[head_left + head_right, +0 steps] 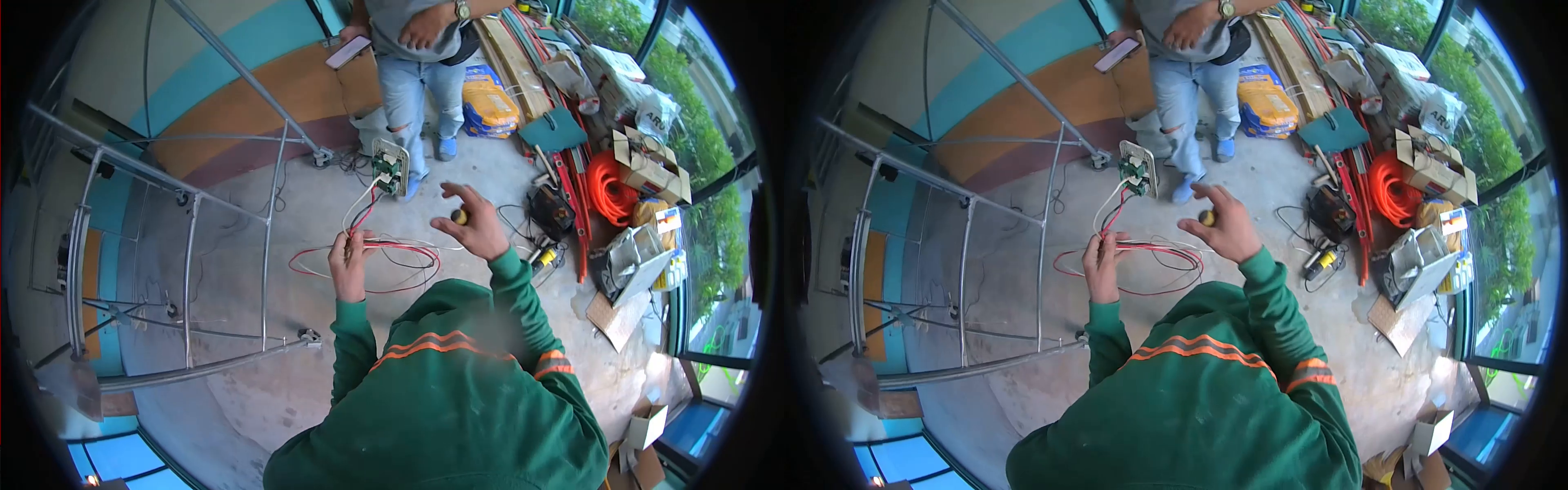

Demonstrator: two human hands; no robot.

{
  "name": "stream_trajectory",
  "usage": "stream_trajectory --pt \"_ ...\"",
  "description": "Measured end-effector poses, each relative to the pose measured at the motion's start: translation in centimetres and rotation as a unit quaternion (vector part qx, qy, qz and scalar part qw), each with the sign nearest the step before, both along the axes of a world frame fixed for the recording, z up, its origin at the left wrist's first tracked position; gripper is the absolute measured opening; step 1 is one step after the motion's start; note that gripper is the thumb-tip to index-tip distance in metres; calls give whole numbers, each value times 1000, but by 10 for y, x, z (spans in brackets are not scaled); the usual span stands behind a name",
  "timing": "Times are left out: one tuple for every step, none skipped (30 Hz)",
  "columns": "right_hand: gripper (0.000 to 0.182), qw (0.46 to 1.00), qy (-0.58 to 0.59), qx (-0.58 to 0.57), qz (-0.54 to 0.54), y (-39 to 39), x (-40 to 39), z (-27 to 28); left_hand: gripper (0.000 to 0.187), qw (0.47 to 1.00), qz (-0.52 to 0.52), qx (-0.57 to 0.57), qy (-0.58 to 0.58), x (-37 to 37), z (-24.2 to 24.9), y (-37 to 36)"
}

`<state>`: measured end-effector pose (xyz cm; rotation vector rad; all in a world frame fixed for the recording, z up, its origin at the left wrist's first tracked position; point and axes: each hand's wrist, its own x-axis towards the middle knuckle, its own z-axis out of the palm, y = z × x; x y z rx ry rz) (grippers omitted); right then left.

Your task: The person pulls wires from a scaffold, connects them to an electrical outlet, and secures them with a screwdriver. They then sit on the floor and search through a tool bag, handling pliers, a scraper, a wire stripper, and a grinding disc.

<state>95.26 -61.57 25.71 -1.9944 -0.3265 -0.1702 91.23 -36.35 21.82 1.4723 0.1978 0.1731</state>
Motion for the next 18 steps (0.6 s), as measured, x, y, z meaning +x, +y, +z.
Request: stream_trajectory --pt "51 1000 -24 0 -3 6 5 -3 23 1000 -10 -3 -3 -4 -4 2" --pt "52 999 -48 1 -6 10 8 -4 23 1000 -19 -6 -5 -8 -7 3" --pt "49 999 -38 3 1 15 8 -3 23 1000 -26 4 0 -12 -8 4" --pt "47 1000 -24 -2 1 20 6 -1 22 999 -32 14 5 -16 -8 4" --pt "46 1000 -11 -7 2 25 4 0 22 999 -38 25 10 -20 -9 6" --pt "44 1000 2 -12 3 28 2 -1 22 998 -47 49 12 -24 -13 8" --pt "38 1000 -6 7 -5 33 2 -8 22 996 -57 72 13 -27 -17 10" --pt "36 1000 5 20 -12 33 -2 -12 22 993 -69 96 13 -29 -20 12" --pt "34 999 16 33 -21 31 -5 -15 23 993 -78 91 20 -32 -23 13" --pt "32 998 27 46 -31 29 -9 -16 23 992 -90 87 28 -34 -21 13" --pt "30 996 39 72 -35 28 -13 -19 23 991 -102 82 35 -36 -20 13" --pt "29 993 49 98 -40 26 -16 -24 23 991 -115 62 39 -37 -19 11" --pt "27 989 59 126 -46 23 -19 -28 23 990 -130 42 43 -38 -19 8" --pt "26 987 64 138 -52 20 -23 -31 24 988 -145 22 48 -40 -19 5" --pt "25 984 69 150 -59 16 -26 -34 24 984 -168 29 59 -41 -19 3" --pt "24 982 74 162 -67 13 -31 -33 25 978 -192 35 70 -43 -19 1" --pt "20 979 91 168 -74 9 -38 -29 26 972 -217 42 80 -45 -19 -1" --pt "20 978 95 167 -86 3 -45 -26 26 968 -234 34 84 -47 -20 -6"
